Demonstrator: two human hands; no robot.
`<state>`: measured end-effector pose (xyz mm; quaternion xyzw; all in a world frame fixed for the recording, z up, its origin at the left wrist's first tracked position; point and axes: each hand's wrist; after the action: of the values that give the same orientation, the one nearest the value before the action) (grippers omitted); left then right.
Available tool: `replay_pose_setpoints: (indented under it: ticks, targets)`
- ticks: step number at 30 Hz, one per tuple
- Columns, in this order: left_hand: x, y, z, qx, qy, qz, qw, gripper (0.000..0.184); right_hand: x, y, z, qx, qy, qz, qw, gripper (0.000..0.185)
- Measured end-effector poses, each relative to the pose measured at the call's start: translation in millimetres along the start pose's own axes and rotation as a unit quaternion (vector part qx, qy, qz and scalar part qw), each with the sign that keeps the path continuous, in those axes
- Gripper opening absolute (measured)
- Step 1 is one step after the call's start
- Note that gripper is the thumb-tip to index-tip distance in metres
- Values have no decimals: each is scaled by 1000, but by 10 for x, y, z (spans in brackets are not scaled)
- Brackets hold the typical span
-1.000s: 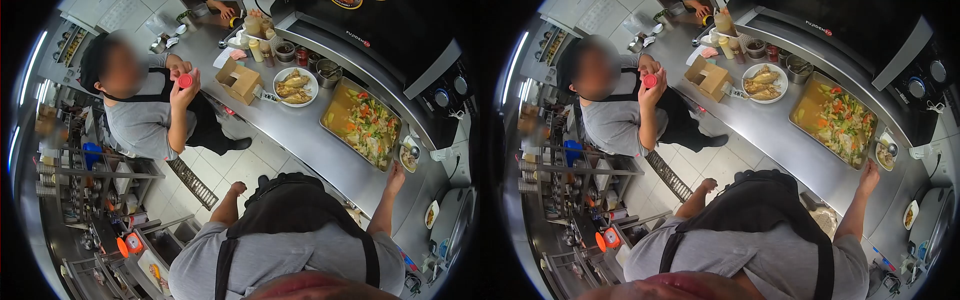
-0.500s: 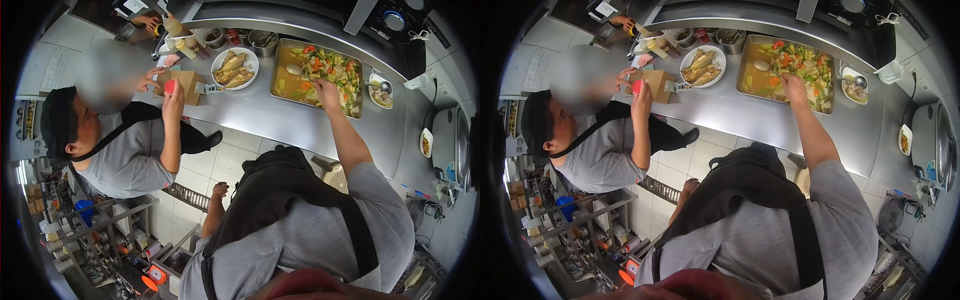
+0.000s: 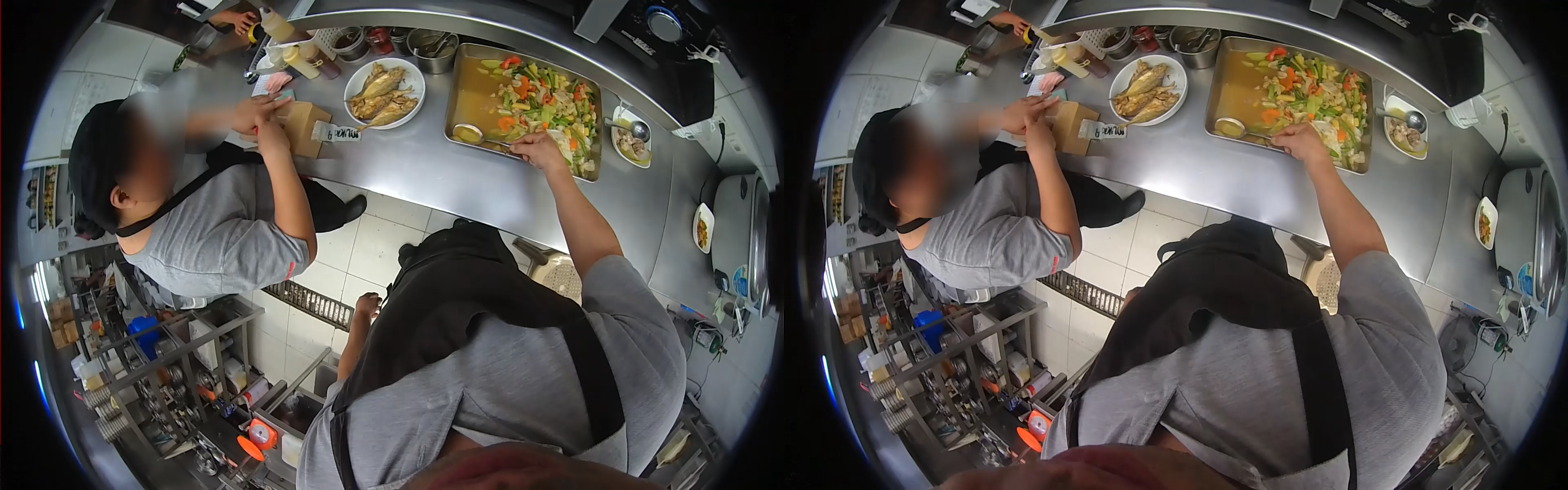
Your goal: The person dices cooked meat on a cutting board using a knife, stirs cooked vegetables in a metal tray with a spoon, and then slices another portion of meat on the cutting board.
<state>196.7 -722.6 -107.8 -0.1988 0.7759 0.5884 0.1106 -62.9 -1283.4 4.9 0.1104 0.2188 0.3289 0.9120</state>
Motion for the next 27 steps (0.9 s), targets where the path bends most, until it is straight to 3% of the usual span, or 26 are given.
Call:
replay_pose_setpoints:
  ticks: [7, 9, 12, 15, 16, 17, 18, 20, 24, 27]
  targets:
    - [-181, -331, -338, -31, 14, -12, 999, 32, -338, 343, -24, 38, -142, -49, 988, 23]
    - [-177, -457, -325, 15, -25, -4, 1000, 34, -578, 494, -107, 48, -157, -74, 984, 24]
    - [-231, -403, -566, 16, -41, -12, 999, 37, -986, 676, -335, 22, -141, -178, 974, 20]
    - [-262, -441, -670, 8, -80, -4, 997, 38, -1249, 1012, -178, 26, -74, -227, 971, 17]
    - [-277, -495, -640, 11, -83, -2, 996, 38, -1241, 1078, -161, -21, 55, -286, 956, 17]
    - [-279, -617, -567, 30, -97, 11, 995, 37, -1233, 1110, -144, -67, 182, -339, 920, 16]
    - [-279, -729, -481, 48, -111, 25, 992, 37, -1216, 1114, -144, -66, 182, -342, 919, 16]
    - [-318, -745, -475, 61, -125, 40, 990, 37, -1135, 1082, -105, -156, 308, -411, 844, 17]
    - [-378, -864, -435, 70, -111, 25, 991, 37, -823, 723, 17, -243, 247, -393, 852, 14]
    - [-382, -975, -321, 127, -98, 13, 987, 37, -479, 396, 323, -219, 220, -332, 891, 16]
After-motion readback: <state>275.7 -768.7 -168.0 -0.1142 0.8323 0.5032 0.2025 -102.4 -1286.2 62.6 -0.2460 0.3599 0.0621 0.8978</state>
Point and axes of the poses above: each hand's wrist, its own y-axis away from the middle knuckle, its own x-axis out of the palm, z = x × y, and after that the axes turned 6 degrees about -x, right-handed
